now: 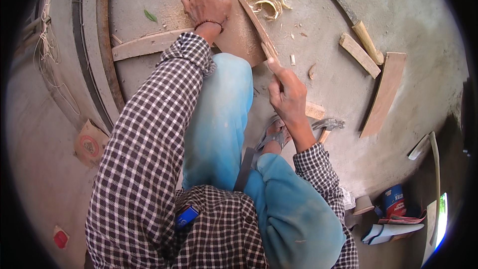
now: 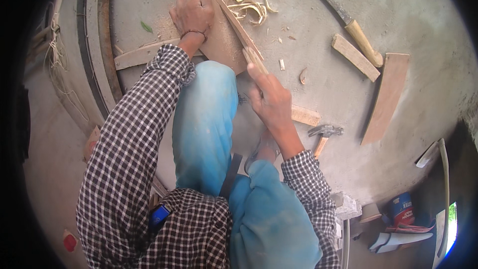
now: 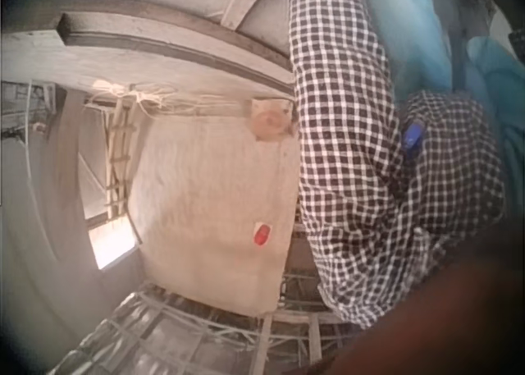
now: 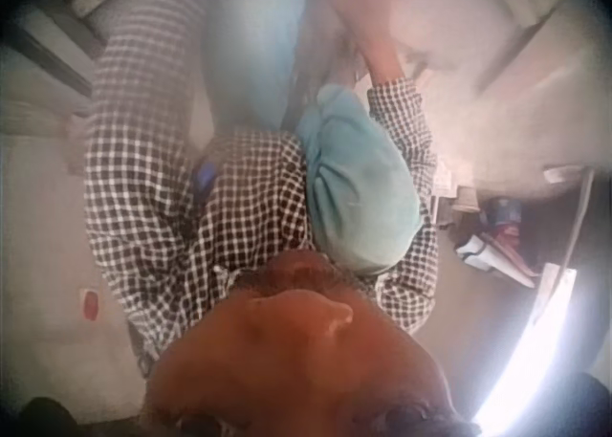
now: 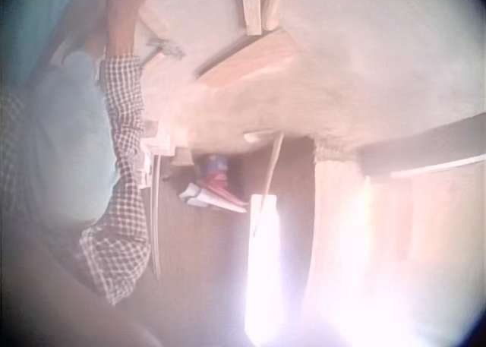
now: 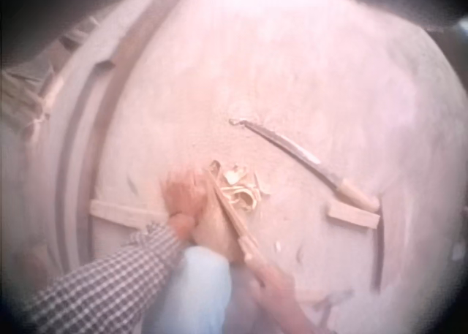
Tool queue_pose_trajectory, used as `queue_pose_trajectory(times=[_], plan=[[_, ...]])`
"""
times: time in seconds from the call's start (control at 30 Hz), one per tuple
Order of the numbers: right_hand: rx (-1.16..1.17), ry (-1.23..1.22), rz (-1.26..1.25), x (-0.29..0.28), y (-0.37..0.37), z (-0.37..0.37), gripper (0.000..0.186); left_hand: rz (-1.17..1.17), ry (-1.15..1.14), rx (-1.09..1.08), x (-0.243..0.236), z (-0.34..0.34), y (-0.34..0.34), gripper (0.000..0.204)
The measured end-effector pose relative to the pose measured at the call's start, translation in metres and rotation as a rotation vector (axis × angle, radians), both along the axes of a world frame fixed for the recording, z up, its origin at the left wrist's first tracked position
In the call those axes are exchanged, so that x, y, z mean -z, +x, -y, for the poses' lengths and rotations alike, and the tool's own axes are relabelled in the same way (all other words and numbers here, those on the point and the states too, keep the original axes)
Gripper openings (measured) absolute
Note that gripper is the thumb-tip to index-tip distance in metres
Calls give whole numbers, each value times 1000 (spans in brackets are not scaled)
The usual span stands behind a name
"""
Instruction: The person is cutting a piece of wood using a hand saw. They hold the wood steady with one hand while sawing with the other, creating wood shavings on the floor.
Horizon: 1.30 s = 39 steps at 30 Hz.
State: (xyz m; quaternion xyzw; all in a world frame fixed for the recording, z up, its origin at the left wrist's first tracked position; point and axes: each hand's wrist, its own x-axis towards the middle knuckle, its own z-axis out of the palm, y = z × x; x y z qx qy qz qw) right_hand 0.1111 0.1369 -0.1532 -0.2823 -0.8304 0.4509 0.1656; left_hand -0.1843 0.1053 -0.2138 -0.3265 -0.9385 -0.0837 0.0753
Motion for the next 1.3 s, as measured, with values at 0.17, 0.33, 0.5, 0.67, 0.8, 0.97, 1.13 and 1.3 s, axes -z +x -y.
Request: queue_pose_trajectory(times=[0.17,0.33,0.5,0.67,0.8,0.97,1.13,1.3], plan=[[-3,-28,76,-25,82,16,58,32,56,-3,-3,-4,5,39],[-23,-123,109,-13,27,14,58,254,-163,-99,-22,7,16,40],[117,-167,-27,5,22,11,36,355,-108,-30,-19,-10,16,34],[55,-142,-66,-9,-1,3,33,151,18,-78,-13,5,4,33],[92,-48,-107,-10,-2,-6,35,159,84,-73,2,-8,1,33],[60,70,-132,-2,-8,-7,40,167,62,-79,-4,2,-5,38],[9,92,-91,4,-12,-3,45,75,163,-199,-2,-3,5,37],[9,10,-61,4,6,1,51,312,24,-253,-21,-23,18,42]])
